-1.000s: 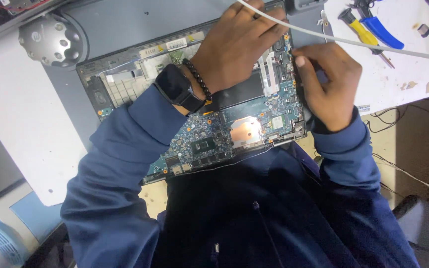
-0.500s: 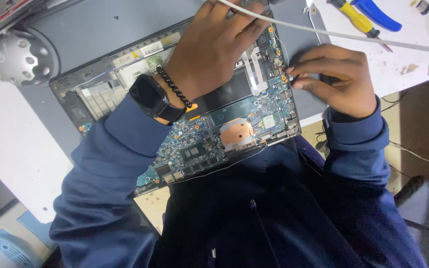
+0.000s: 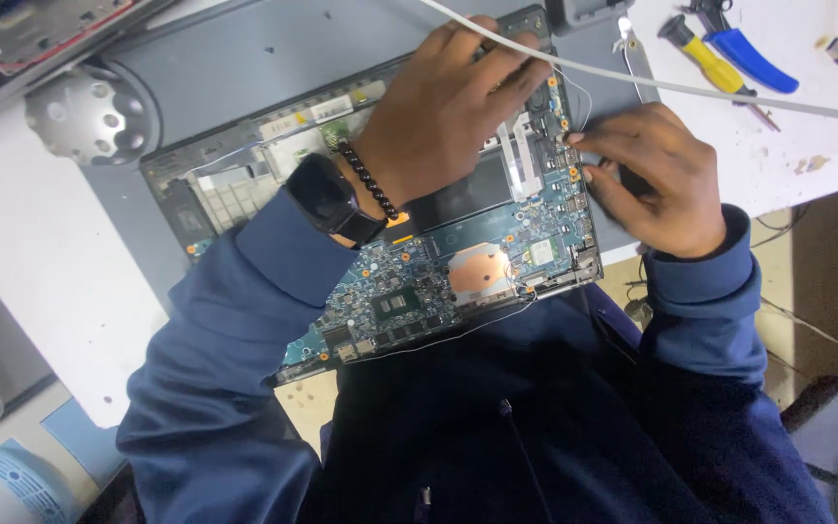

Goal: Repairing a laptop by connecting internal ribbon cables and components to the motherboard

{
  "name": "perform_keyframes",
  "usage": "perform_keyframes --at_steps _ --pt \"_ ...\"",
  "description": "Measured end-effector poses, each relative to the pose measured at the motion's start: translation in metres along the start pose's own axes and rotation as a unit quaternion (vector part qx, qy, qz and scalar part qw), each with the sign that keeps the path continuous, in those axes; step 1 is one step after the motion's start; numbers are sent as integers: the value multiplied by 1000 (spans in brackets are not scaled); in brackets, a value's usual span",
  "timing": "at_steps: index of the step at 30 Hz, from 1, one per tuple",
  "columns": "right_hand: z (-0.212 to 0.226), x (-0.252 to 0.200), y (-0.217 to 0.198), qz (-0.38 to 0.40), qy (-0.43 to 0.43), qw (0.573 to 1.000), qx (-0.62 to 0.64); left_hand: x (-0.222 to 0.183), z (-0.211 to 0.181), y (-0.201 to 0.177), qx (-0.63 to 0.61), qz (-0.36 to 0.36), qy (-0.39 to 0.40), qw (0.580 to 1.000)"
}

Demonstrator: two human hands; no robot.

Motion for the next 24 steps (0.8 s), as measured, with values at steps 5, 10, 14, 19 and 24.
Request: perform_keyframes --at_steps 5,10,14,19,24 --pt "2 1 -1 4 21 1000 19 -1 -1 -1 -20 -29 -7 999" --pt "10 6 -2 -6 27 1000 14 -1 -1 -3 -3 -24 -8 1000" --pt "2 3 0 -15 36 999 3 -4 0 3 -8 -23 -10 1000" --pt "-2 -1 0 -12 29 999 12 -2 -1 1 -24 -12 -19 999" --pt "2 -2 1 -27 28 999 17 -1 -1 -3 -29 -17 -18 999"
Point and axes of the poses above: each hand's wrist, its own x-axis towards the middle knuckle, its own y-axis out of the palm, z = x × y, the point moved 5 cm from there along x, towards the middle knuckle, and after that the axes turned 12 degrees about y, right-handed, at the moved point
